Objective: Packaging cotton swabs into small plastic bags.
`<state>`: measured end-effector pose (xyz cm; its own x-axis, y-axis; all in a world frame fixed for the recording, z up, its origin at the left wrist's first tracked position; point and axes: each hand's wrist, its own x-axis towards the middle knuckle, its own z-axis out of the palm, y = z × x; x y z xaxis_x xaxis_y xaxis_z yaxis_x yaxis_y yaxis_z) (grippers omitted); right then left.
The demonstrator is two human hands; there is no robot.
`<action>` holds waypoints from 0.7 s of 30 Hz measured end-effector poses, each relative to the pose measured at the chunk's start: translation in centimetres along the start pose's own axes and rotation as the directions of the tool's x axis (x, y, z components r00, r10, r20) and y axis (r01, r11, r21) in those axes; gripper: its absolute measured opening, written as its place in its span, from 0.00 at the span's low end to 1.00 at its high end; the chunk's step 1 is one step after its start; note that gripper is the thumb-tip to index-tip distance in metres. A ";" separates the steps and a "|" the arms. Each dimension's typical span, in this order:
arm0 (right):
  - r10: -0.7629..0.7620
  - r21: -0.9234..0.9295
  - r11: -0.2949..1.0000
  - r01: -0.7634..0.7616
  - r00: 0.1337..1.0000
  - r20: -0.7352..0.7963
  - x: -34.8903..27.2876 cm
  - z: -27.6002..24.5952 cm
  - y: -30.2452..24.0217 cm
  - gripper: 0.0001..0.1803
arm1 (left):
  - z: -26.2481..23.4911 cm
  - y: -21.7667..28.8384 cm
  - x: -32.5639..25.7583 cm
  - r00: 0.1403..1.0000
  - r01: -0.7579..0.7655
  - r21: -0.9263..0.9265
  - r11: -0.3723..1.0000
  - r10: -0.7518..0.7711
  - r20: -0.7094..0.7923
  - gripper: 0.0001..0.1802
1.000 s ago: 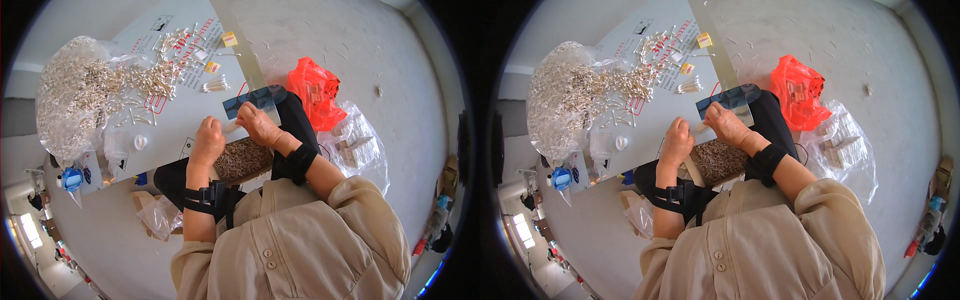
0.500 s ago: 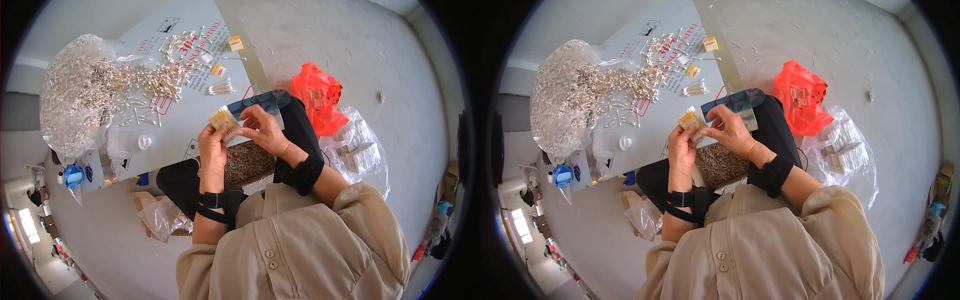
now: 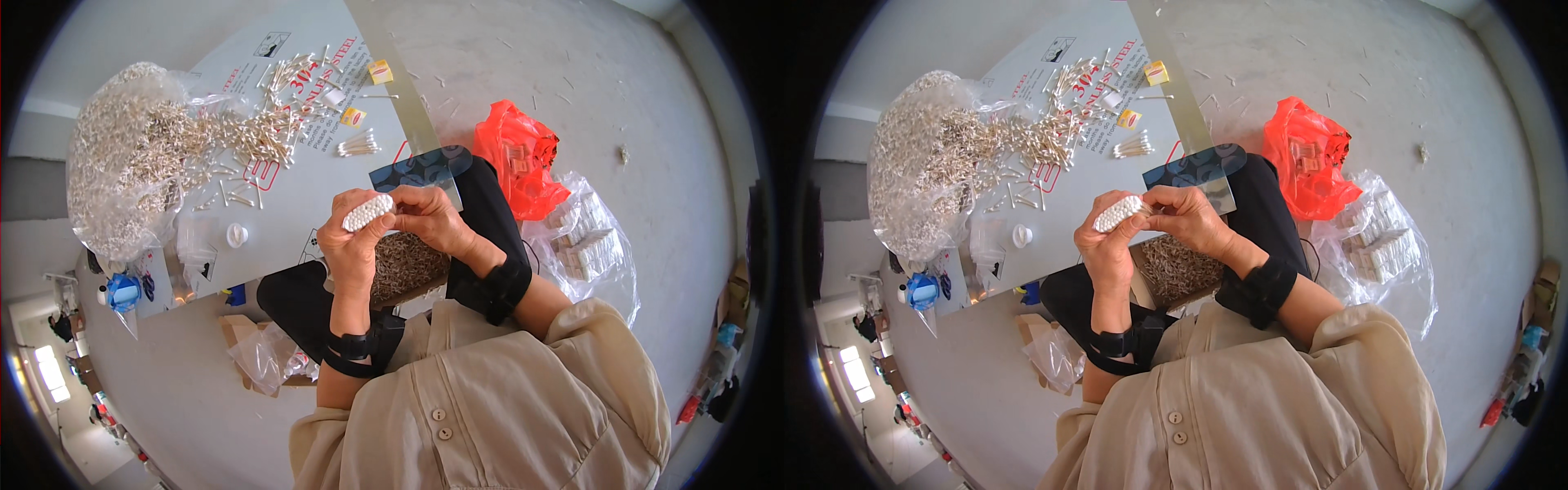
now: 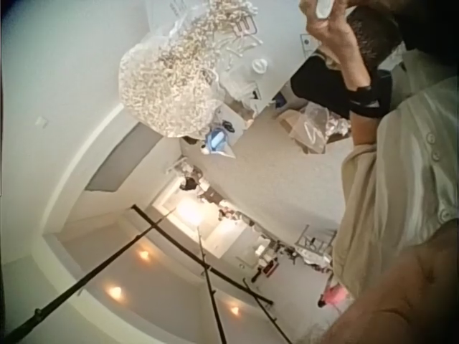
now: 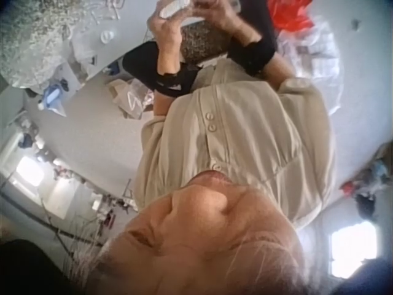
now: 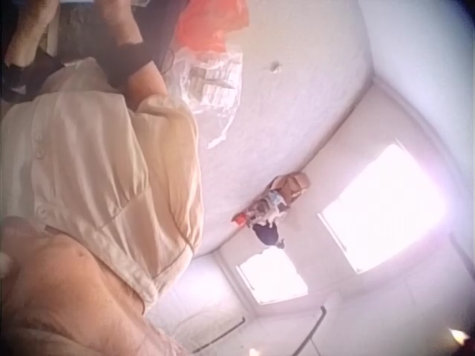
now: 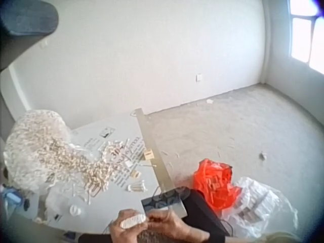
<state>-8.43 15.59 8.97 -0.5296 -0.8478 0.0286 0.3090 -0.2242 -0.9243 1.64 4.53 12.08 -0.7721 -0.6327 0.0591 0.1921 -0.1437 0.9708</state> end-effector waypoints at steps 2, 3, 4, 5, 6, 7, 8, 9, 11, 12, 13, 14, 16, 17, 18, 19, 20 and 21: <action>-0.005 -0.008 1.000 0.005 1.000 -0.005 0.0 0.1 -0.2 0.11 | -0.1 0.0 0.0 0.980 -0.199 0.149 0.969 0.194 0.044 0.15; -0.019 -0.038 0.999 0.018 1.000 -0.003 0.0 0.1 -0.2 0.11 | -0.3 0.1 0.1 0.980 -0.200 0.149 0.968 0.195 0.045 0.15; -0.032 -0.068 0.997 0.032 0.999 -0.002 0.0 0.1 -0.2 0.11 | -0.3 0.3 0.3 0.971 -0.236 0.203 0.950 0.222 0.092 0.16; -0.033 -0.068 0.997 0.033 0.999 -0.003 0.0 0.0 -0.2 0.11 | -0.3 0.5 0.4 0.959 -0.274 0.254 0.927 0.245 0.140 0.17; -0.047 -0.094 0.995 0.046 0.999 -0.007 -0.1 -0.1 -0.2 0.11 | -0.2 0.7 0.4 0.959 -0.275 0.255 0.927 0.245 0.142 0.17; -0.060 -0.120 0.991 0.058 0.998 -0.011 -0.1 -0.2 -0.2 0.11 | 0.2 1.5 0.5 0.952 -0.301 0.290 0.909 0.267 0.151 0.18; -0.060 -0.119 0.991 0.058 0.998 -0.013 -0.2 -0.2 -0.2 0.11 | 0.5 2.0 0.6 0.944 -0.326 0.324 0.888 0.287 0.162 0.18; -0.058 -0.086 0.995 0.055 0.998 -0.031 -0.3 -0.1 -0.4 0.11 | 0.5 2.2 0.6 0.944 -0.326 0.324 0.888 0.286 0.164 0.18; -0.057 -0.052 0.997 0.055 0.997 -0.047 -0.3 0.1 -0.7 0.12 | 0.3 2.6 0.4 0.931 -0.362 0.370 0.855 0.317 0.180 0.20; -0.066 -0.028 0.997 0.065 0.997 -0.042 -0.3 0.1 -0.9 0.12 | 0.2 2.6 0.4 0.931 -0.363 0.371 0.855 0.316 0.182 0.20; -0.075 -0.005 0.997 0.075 0.996 -0.037 -0.3 0.2 -1.0 0.12 | 0.1 2.5 0.4 0.925 -0.376 0.382 0.844 0.322 0.199 0.20; -0.076 -0.004 0.997 0.076 0.996 -0.038 -0.3 0.1 -1.0 0.12 | 0.0 2.5 0.4 0.919 -0.390 0.392 0.833 0.328 0.217 0.20; -0.063 -0.018 0.998 0.063 0.998 -0.015 -0.3 0.1 -0.8 0.13 | 0.0 2.6 0.3 0.911 -0.410 0.411 0.815 0.340 0.235 0.19; -0.063 -0.018 0.998 0.063 0.998 -0.015 -0.3 0.1 -0.9 0.13 | 0.0 2.6 0.3 0.902 -0.429 0.429 0.795 0.351 0.252 0.19; -0.071 -0.033 0.997 0.071 0.997 -0.004 -0.3 0.1 -0.9 0.13 | 0.1 2.6 0.3 0.902 -0.429 0.429 0.795 0.351 0.252 0.19; -0.079 -0.048 0.996 0.079 0.997 0.007 -0.3 0.1 -1.0 0.13 | 0.1 2.6 0.3 0.890 -0.453 0.435 0.778 0.368 0.268 0.19; -0.079 -0.048 0.996 0.079 0.997 0.006 -0.4 0.1 -0.9 0.13 | 0.2 2.7 0.3 0.878 -0.477 0.440 0.761 0.385 0.285 0.19; -0.083 -0.035 0.996 0.083 0.997 0.002 -0.4 0.2 -0.9 0.13 | 0.2 2.8 0.3 0.878 -0.477 0.440 0.761 0.385 0.285 0.19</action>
<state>-8.39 16.02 9.87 -0.5517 -0.8273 0.1058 0.2365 -0.2768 -0.9314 1.81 4.05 14.88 -0.7767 -0.3934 0.4919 0.2476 0.5274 0.8127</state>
